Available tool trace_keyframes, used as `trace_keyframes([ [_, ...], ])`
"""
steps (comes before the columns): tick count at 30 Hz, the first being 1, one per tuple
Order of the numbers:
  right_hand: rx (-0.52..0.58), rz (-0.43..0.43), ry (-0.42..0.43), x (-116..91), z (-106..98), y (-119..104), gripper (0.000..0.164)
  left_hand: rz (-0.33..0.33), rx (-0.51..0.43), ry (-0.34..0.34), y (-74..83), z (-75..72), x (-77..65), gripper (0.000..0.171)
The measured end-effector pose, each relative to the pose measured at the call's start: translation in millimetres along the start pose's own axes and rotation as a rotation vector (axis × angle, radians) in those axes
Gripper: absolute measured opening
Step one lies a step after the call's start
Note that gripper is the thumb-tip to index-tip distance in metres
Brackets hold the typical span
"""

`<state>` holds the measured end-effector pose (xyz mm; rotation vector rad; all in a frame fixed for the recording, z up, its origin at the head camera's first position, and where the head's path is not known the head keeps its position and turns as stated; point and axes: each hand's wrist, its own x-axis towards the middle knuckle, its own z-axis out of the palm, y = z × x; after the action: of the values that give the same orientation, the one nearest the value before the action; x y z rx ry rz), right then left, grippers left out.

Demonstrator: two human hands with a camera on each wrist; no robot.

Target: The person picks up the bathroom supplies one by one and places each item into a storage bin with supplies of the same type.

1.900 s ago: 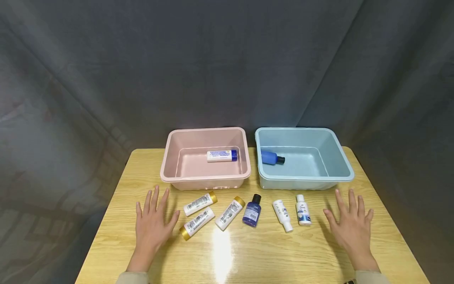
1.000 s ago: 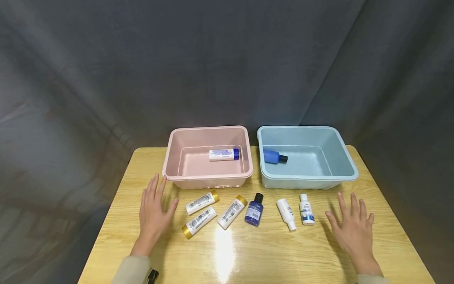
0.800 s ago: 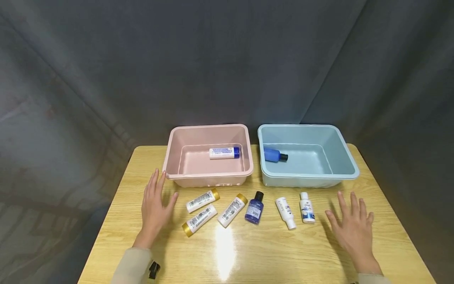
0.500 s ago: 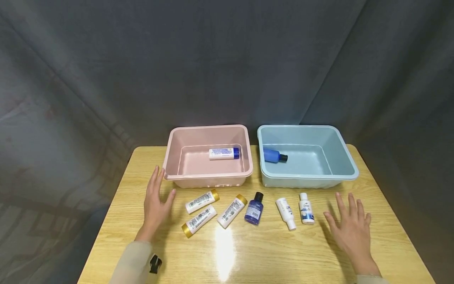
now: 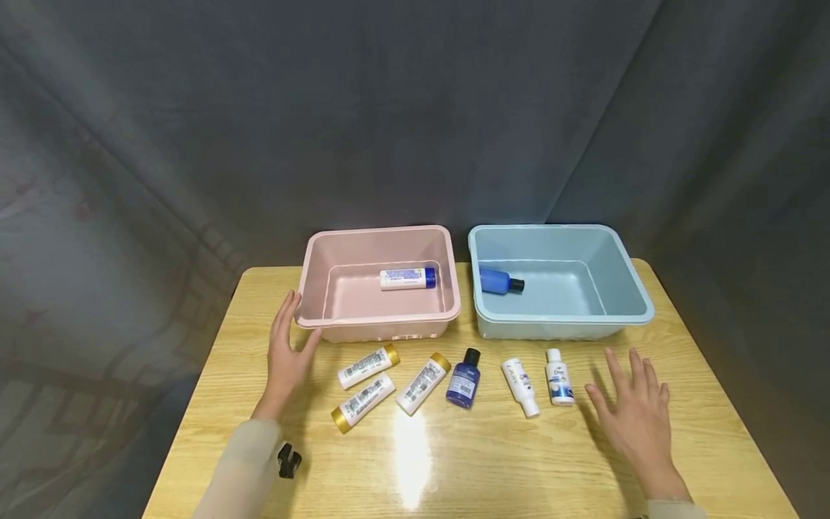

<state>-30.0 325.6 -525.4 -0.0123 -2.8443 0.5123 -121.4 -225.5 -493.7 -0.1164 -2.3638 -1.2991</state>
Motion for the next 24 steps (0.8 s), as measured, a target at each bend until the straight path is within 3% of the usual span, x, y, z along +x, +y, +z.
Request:
trace_keyframes([
  [7, 0.010, -0.024, 0.034, 1, 1, -2, 0.066, -0.052, -0.041, 0.029, -2.8, 6.0, 8.7, 0.061],
  [14, 0.050, -0.054, 0.058, 0, 1, -7, 0.065, -0.057, -0.029, 0.037, -9.2, 9.9, 10.7, 0.057],
  [24, 0.060, -0.198, 0.076, -4, 8, -17, 0.063, -0.033, -0.009, 0.031, -9.4, 12.1, 12.0, 0.057],
])
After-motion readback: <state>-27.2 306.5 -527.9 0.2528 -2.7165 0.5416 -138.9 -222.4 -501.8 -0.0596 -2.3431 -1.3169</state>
